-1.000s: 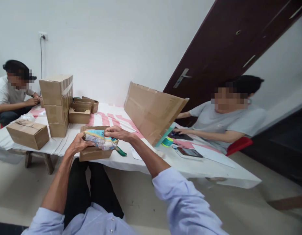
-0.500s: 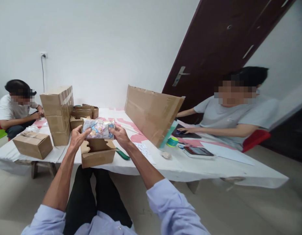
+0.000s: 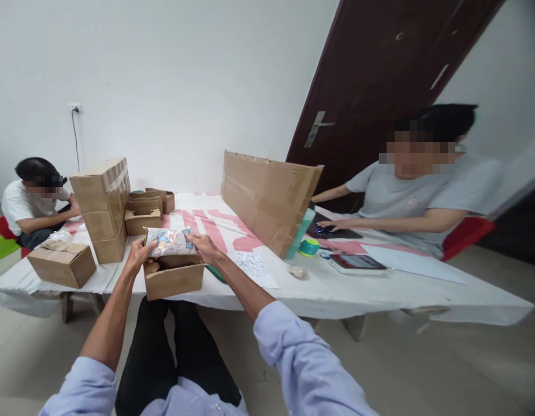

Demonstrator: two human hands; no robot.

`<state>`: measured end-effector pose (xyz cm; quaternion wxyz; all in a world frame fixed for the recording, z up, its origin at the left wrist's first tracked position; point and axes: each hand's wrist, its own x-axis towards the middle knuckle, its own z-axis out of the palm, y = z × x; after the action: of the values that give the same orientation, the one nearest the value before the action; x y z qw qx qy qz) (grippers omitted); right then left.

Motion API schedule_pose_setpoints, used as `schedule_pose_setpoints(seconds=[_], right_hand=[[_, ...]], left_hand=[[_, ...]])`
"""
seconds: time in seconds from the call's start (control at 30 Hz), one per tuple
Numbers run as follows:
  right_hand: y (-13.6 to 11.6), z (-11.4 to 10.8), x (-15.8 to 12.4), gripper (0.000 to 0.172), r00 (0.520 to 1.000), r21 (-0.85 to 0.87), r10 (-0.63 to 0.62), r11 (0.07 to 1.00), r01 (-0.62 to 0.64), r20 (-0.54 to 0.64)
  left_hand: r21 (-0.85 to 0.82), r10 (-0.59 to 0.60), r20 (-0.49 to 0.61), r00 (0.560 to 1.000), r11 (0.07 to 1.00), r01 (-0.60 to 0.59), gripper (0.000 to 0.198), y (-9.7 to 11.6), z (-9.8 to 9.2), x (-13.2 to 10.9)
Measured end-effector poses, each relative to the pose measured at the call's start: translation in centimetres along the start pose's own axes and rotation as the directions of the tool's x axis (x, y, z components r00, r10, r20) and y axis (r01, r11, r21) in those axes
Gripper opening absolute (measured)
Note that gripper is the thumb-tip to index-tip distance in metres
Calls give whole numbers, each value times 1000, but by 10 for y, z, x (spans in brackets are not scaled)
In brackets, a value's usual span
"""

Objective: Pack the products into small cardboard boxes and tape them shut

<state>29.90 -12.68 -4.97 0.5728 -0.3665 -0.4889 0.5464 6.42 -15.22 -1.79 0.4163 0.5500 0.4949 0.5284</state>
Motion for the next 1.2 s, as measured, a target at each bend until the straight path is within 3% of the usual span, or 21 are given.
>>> schedule_pose_setpoints(seconds=[0.17, 0.37, 0.5, 0.6, 0.7, 0.77, 0.83, 0.93, 1.03, 1.1, 1.2], right_hand=[[-46, 7, 4, 69, 988, 28, -155, 988, 155, 20], [-103, 23, -5, 71, 940, 35, -340, 940, 339, 25], [-124, 32, -13, 67, 884, -7, -467, 884, 467, -7], [-128, 36, -18, 62, 848, -119, -531, 842, 527, 1], [-120, 32, -18, 65, 857, -184, -511, 838, 513, 62], [-105, 22, -15, 69, 872, -229, -482, 842, 488, 86], [-82, 7, -9, 73, 901, -324, -431, 846, 424, 53], [-43, -20, 1, 79, 961, -455, -265, 868, 201, -80], [-9, -38, 6, 71, 993, -409, -76, 912, 32, -91], [8, -42, 5, 59, 1000, -318, 1, 948, 8, 29], [25, -43, 0, 44, 987, -232, 56, 973, -19, 152]], left_hand=[[-57, 153, -65, 986, 986, -157, 58, 34, -4, 7], [-98, 293, -61, 954, 950, -298, 64, 84, -15, -5], [-115, 409, 17, 912, 907, -404, 62, 112, -20, -18], [-99, 403, 60, 913, 913, -396, 69, 122, -22, -21], [-79, 390, -1, 921, 918, -389, 68, 119, -24, -16], [-48, 425, -81, 901, 902, -430, 64, 114, -29, -9], [4, 483, -171, 859, 872, -490, 59, 110, -38, -2], [110, 567, -273, 777, 821, -560, 52, 107, -54, 12], [203, 618, -301, 726, 786, -584, 47, 102, -67, 28], [229, 614, -307, 727, 789, -570, 45, 92, -72, 40], [215, 524, -289, 801, 851, -479, 43, 63, -72, 60]])
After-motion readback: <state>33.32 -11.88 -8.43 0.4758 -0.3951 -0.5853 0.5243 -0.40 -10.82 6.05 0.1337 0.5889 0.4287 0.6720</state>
